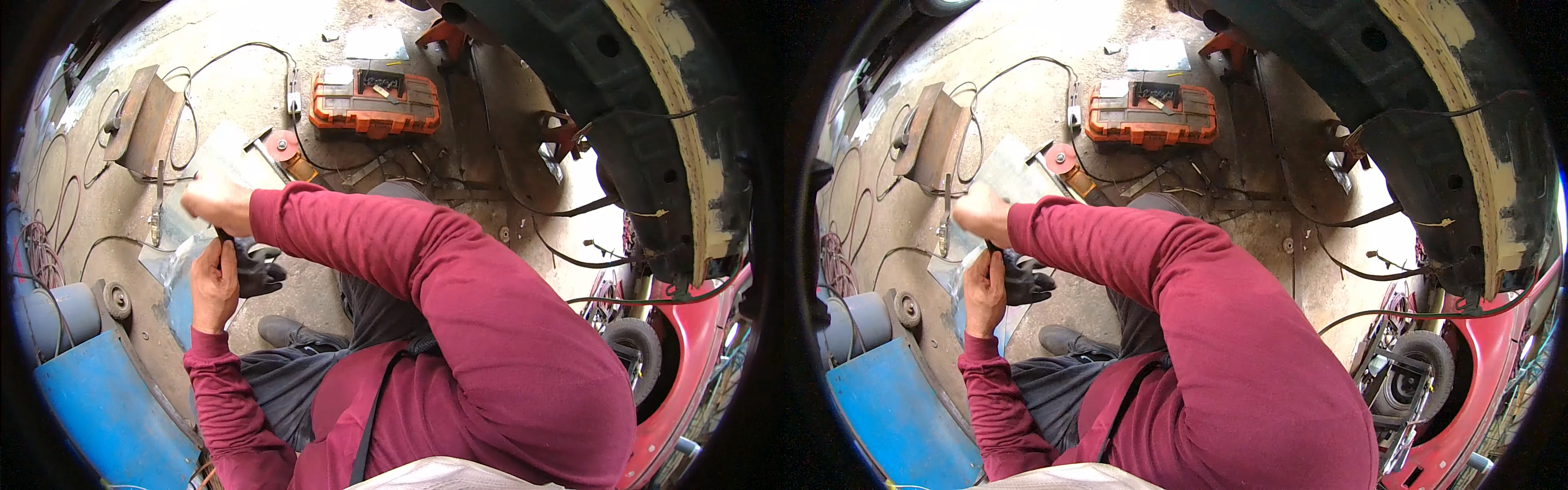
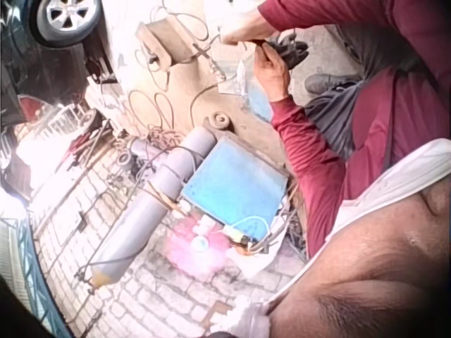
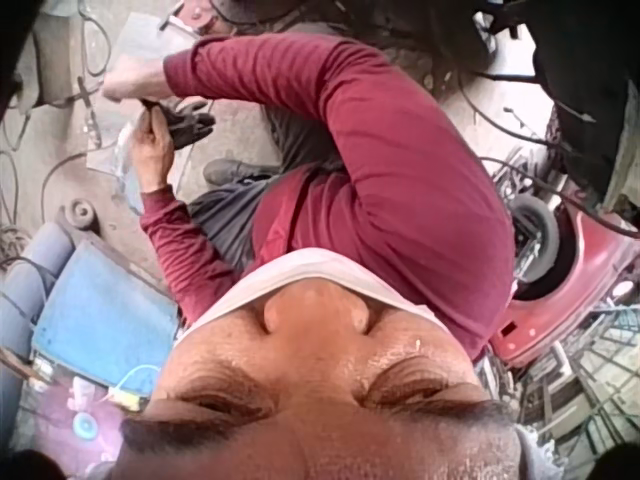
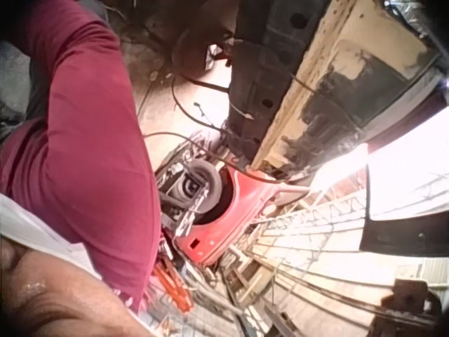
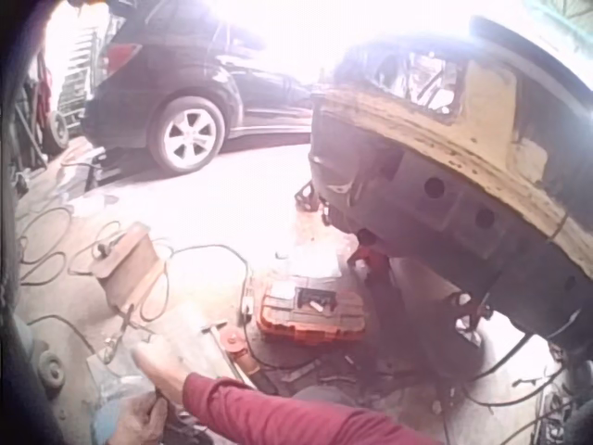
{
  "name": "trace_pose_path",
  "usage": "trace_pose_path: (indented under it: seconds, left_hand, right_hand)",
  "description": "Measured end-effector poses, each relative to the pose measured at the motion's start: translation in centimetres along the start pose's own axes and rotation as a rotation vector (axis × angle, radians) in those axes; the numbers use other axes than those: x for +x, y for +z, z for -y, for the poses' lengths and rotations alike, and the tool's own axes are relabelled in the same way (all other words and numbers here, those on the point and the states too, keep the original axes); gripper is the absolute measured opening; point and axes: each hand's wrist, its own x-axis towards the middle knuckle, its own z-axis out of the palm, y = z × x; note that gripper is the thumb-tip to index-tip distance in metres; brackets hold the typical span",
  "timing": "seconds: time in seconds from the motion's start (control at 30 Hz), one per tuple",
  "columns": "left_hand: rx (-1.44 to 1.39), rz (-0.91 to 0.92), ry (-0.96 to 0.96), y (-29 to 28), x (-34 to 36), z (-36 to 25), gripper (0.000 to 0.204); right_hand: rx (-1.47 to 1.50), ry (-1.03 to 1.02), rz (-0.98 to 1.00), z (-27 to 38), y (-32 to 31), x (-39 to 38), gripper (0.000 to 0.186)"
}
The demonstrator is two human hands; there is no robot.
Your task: The person puts on black gloves, picks up a metal sheet, and repeatedly hammers it with a hammer to shape or flatten it. The person holds the sheet with one hand and strikes it with the other, rotating the sheet to work on different areas.
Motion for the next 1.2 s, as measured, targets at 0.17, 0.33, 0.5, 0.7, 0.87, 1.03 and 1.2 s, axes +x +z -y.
trace_pose_path:
  seconds: [0.17, 0.33, 0.5, 0.7, 0.87, 1.03, 1.2]
  left_hand:
    - [-0.554, 0.068, -0.182, -2.9, 0.3, -4.0, 0.032]
    - [-0.267, -0.008, -0.003, -1.1, 0.4, -3.0, 0.023]
    - [-0.158, -0.007, 0.065, 0.1, 0.5, -3.2, 0.026]
    - [-0.087, 0.049, 0.128, 0.1, -0.6, -2.2, 0.023]
    - [-0.055, -0.031, 0.288, 1.6, -1.3, -1.2, 0.021]
    - [-0.09, 0.068, 0.192, 2.7, -2.0, -1.5, 0.025]
    - [-0.062, 0.003, 0.221, 2.8, -2.1, -1.6, 0.023]
  right_hand:
    - [-0.456, -0.38, 0.297, 2.6, -3.9, 0.0, 0.022]
    - [-0.421, -0.668, 0.102, -1.2, -3.3, 1.0, 0.018]
    - [-0.259, -0.581, 0.224, -4.5, -3.0, 3.4, 0.007]
    - [-1.755, -1.703, -0.078, -10.1, -6.5, 8.1, 0.012]
    - [0.008, -0.214, 0.548, -9.3, -4.4, 6.5, 0.06]
    - [-0.334, -0.097, 0.326, -8.3, -3.7, 7.4, 0.064]
    - [0.129, -0.177, 0.51, -6.3, -2.0, 7.6, 0.061]
